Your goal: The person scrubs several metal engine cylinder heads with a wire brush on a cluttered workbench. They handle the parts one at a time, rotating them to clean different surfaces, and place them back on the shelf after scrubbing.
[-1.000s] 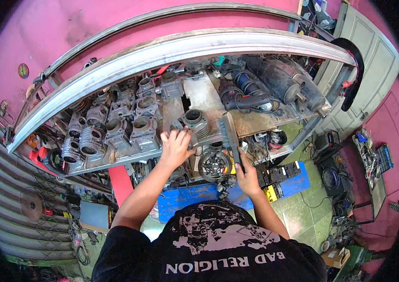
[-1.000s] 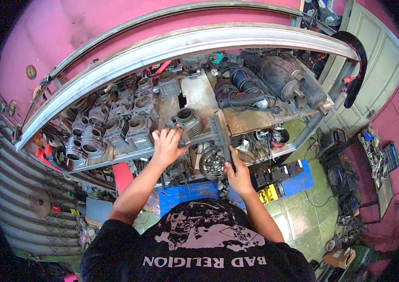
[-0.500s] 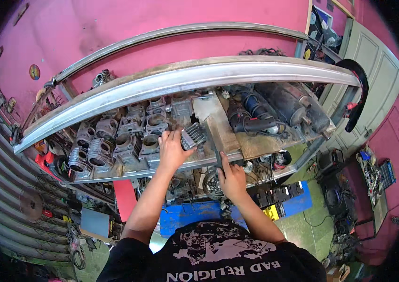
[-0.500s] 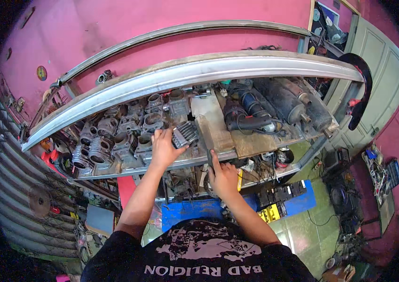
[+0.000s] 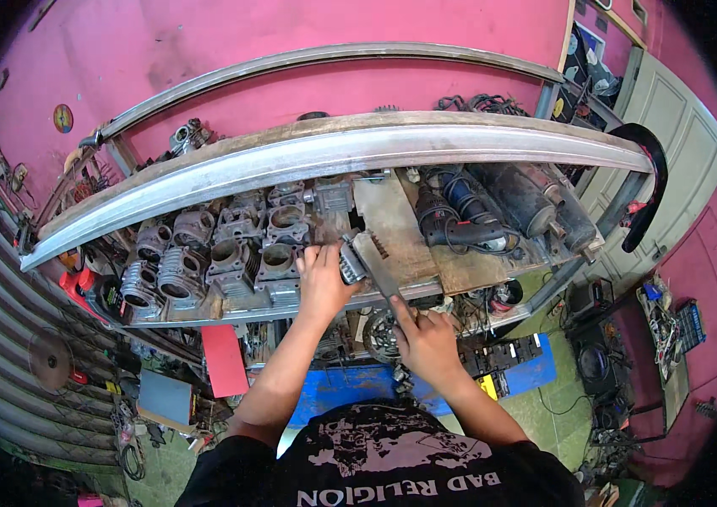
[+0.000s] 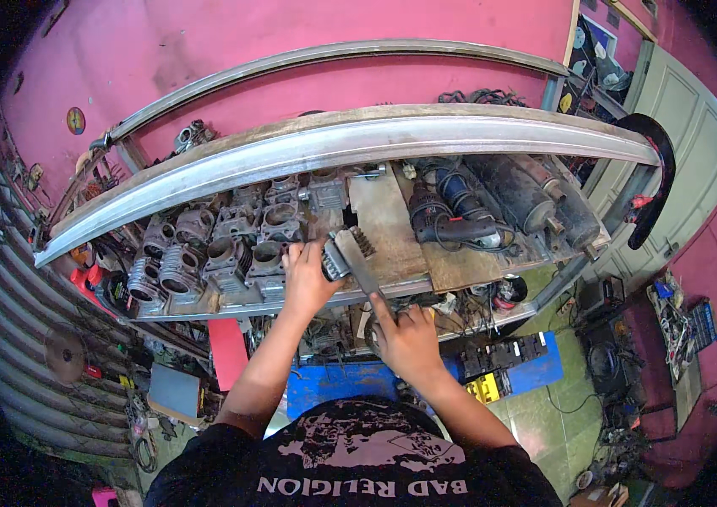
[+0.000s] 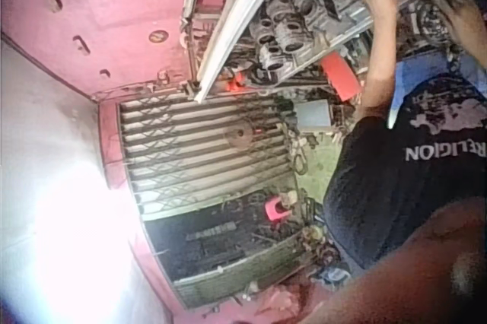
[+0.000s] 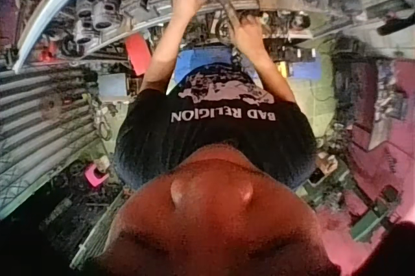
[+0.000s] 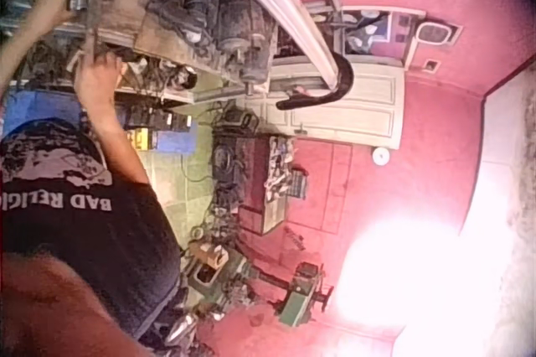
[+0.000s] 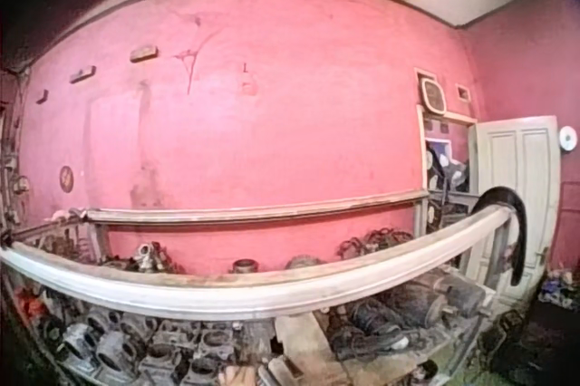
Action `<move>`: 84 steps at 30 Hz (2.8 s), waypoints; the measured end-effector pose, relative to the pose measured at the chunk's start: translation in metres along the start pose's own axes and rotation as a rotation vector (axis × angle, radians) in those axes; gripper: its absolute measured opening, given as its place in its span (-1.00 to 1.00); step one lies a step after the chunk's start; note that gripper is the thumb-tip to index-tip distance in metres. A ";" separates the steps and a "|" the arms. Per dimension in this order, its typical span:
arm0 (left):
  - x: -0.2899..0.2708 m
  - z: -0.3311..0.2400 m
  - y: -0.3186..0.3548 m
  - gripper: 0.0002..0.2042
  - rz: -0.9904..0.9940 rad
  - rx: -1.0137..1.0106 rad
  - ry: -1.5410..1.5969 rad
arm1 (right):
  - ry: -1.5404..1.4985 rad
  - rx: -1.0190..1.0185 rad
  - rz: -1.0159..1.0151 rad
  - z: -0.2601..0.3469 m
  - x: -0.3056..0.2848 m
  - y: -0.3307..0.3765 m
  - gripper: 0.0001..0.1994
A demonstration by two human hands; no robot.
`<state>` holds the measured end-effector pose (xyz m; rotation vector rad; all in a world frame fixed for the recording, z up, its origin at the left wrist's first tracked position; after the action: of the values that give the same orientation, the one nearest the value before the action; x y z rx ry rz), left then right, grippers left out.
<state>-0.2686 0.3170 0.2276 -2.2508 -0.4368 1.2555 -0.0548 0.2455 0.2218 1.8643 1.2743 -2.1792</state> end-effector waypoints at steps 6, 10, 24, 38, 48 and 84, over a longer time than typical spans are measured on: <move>-0.006 -0.010 0.001 -0.15 -0.017 0.014 0.023 | 0.021 0.098 0.010 -0.002 0.009 0.007 -0.27; -0.005 -0.010 0.006 -0.15 -0.046 0.041 0.011 | -0.026 0.016 -0.028 0.004 -0.006 0.007 -0.25; -0.006 -0.014 0.005 -0.13 -0.027 0.074 0.021 | 0.008 0.130 0.126 0.003 0.002 -0.003 -0.25; -0.005 -0.015 0.012 -0.13 -0.043 0.036 -0.051 | -0.003 0.260 0.346 -0.007 0.000 -0.014 -0.18; -0.007 -0.012 0.014 -0.13 -0.021 -0.040 0.017 | 0.129 0.081 0.161 0.005 0.001 -0.024 -0.31; 0.000 -0.010 0.004 -0.15 0.008 -0.039 0.018 | -0.126 0.115 0.065 -0.039 0.052 -0.034 -0.16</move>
<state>-0.2600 0.3107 0.2300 -2.2962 -0.4498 1.2402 -0.0550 0.3155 0.1991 1.7455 1.0742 -2.3398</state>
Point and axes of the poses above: each hand's wrist, its own y-axis away from the middle knuckle, its own x-axis out of the palm, z = x × y, the point moved 7 cm from there along -y, towards the middle knuckle, and after that the axes turned 11 degrees about y, right-handed, at the moved point
